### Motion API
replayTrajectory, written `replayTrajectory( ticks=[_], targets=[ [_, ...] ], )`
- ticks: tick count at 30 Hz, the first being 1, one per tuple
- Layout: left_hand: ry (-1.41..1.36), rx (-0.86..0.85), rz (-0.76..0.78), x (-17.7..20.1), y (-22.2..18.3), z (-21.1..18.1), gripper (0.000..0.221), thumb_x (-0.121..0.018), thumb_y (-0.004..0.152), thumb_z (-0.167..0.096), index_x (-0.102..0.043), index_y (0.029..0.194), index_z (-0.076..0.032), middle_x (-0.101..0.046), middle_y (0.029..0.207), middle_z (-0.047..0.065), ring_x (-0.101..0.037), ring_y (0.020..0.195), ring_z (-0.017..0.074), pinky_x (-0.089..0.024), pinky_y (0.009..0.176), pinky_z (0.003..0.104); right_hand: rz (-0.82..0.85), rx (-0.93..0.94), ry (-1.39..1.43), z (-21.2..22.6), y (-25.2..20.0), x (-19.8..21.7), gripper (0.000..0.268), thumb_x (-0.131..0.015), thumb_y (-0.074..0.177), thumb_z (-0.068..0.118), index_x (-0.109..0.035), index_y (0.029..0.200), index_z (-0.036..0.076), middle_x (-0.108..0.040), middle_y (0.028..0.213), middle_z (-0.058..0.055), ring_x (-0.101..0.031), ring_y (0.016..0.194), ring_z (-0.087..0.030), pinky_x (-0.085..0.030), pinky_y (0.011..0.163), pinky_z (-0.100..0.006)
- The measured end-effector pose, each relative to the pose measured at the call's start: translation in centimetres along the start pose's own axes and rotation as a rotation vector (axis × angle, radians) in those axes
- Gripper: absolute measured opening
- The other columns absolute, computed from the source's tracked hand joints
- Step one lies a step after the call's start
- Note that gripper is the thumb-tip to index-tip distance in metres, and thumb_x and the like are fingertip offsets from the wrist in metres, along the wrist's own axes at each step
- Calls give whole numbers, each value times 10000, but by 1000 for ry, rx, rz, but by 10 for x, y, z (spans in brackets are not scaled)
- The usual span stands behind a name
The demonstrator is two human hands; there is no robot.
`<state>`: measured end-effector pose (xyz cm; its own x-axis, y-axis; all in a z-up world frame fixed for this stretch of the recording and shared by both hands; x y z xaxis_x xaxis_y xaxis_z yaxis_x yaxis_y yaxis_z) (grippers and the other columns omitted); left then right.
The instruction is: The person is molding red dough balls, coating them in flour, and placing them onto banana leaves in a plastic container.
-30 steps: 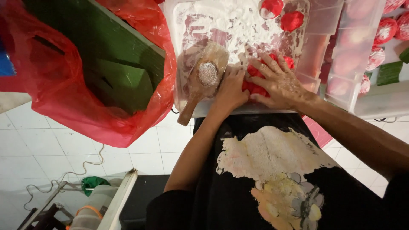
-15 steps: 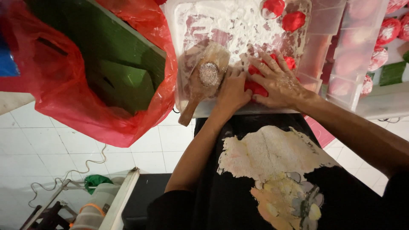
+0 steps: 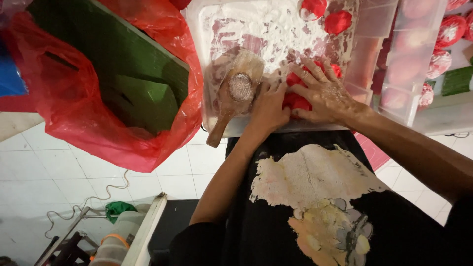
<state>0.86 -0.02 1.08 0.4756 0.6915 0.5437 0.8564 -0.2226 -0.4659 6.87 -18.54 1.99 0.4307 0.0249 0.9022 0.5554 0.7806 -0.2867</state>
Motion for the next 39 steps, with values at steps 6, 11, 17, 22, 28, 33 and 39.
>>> replayTrajectory(
  ticks=[6,11,17,22,28,33,39],
  targets=[
    [8,55,-17,-3,8,-3,514,-701,767,-252,-622,1244,-77,-645,1262,204,-524,1252,421,-517,1033,475,37,-23,-9,1,1,3,677,-731,703,585,-655,1303,280,-410,1673,-34,-220,1602,-316,-78,1293,-588],
    [95,93,-4,11,7,-21,517,-728,729,-251,-654,1196,-42,-634,1249,206,-513,1268,419,-535,1013,455,63,-39,-30,0,-6,4,664,-715,720,610,-654,1298,288,-378,1699,-24,-180,1624,-301,-53,1303,-573],
    [347,101,-65,-19,21,-18,684,-852,607,-483,-652,1095,-47,-618,1167,186,-506,1224,387,-557,938,484,24,-26,-35,-4,-3,5,651,-735,701,588,-670,1265,269,-371,1715,-30,-172,1633,-304,-32,1310,-575],
    [186,141,-62,-26,30,-9,565,-861,605,-368,-696,1019,-22,-624,1129,158,-500,1204,366,-575,900,494,13,-23,-6,-2,-3,7,622,-738,702,543,-680,1249,252,-378,1710,-35,-179,1634,-309,-39,1308,-592],
    [184,90,-89,-32,28,4,372,-770,658,-206,-741,979,-19,-624,1106,163,-498,1169,367,-546,910,473,-5,-37,-30,0,-5,11,617,-719,731,598,-681,1265,293,-411,1688,-33,-207,1629,-309,-35,1308,-590],
    [126,-8,-240,-31,22,11,336,-743,677,-153,-780,1002,-79,-660,998,165,-526,1080,376,-501,925,477,-30,-22,-89,-1,-6,10,599,-709,729,647,-692,1228,316,-401,1711,-11,-193,1643,-293,2,1311,-584],
    [247,-57,-231,-29,16,14,329,-694,703,-272,-734,1029,-250,-620,1113,41,-499,1110,286,-421,982,430,-60,6,-66,-4,-5,5,609,-697,747,668,-695,1250,323,-416,1699,-10,-203,1636,-290,-6,1313,-587]
  ],
)
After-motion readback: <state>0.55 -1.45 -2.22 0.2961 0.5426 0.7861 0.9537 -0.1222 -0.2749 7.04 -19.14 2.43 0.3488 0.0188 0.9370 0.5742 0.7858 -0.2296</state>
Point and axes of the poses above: each hand's wrist, its own y-axis towards the middle knuckle, its own x-axis out of the back of the hand, z = x × y, the point moved 1 cm from there along y, towards the middle knuckle
